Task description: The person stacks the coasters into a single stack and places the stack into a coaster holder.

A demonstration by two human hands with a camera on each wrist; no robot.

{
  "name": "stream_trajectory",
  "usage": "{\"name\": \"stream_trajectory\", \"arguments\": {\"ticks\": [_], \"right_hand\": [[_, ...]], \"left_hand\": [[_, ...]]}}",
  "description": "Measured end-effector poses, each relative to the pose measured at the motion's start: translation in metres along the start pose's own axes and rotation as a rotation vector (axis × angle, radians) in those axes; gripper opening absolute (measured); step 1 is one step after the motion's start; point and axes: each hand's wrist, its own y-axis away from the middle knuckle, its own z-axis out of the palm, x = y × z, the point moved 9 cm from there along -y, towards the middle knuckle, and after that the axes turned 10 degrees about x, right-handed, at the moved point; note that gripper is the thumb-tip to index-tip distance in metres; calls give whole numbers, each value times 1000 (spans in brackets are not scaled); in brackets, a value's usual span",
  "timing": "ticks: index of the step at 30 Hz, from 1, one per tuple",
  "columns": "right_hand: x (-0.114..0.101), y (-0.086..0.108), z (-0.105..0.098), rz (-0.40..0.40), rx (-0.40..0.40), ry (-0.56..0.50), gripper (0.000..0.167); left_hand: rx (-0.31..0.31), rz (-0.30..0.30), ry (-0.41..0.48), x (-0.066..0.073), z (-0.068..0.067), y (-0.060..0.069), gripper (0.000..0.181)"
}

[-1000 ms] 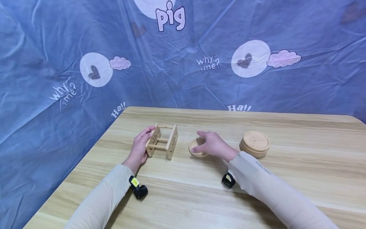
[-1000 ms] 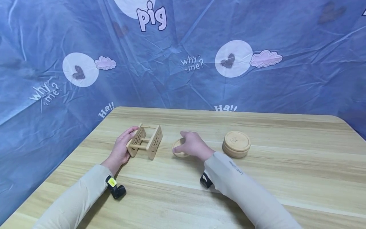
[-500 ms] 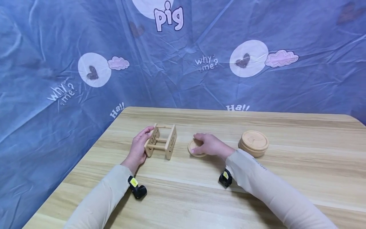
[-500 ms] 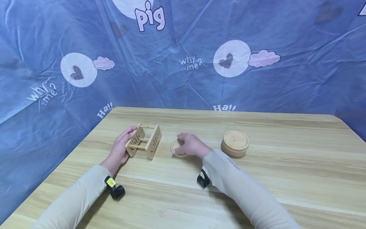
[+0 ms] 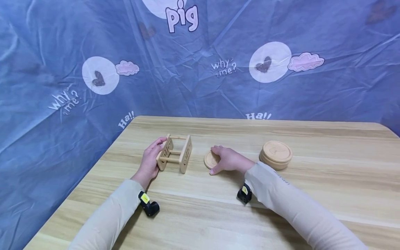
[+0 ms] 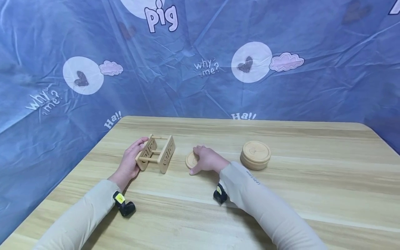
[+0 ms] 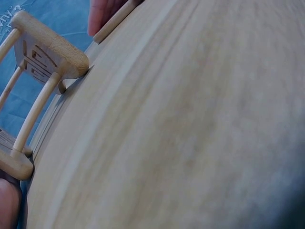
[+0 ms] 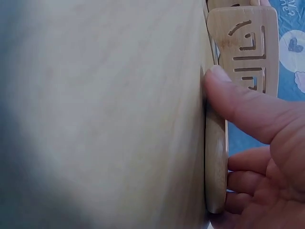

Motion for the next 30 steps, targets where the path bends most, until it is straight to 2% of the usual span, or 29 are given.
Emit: {"name": "stream_trajectory", "arguments": {"ticks": [7, 13, 17, 24, 30], "right_hand": [[-3, -1, -3, -32, 30, 11, 91], [-3, 0, -6, -46, 61, 28, 89], [-4, 1, -9, -42, 82, 32, 90], [-4, 0, -12, -17, 107, -1, 92], [-2, 0, -17, 16, 171, -40, 93]], "left_hand": [[-9, 1, -13, 1, 0, -1, 39], [0, -3, 5, 0, 0, 0, 33], [5, -3, 25, -1, 0, 0, 26], [8, -8, 1, -1, -1, -1, 39], [14, -2, 8, -1, -2, 0, 34]]}}
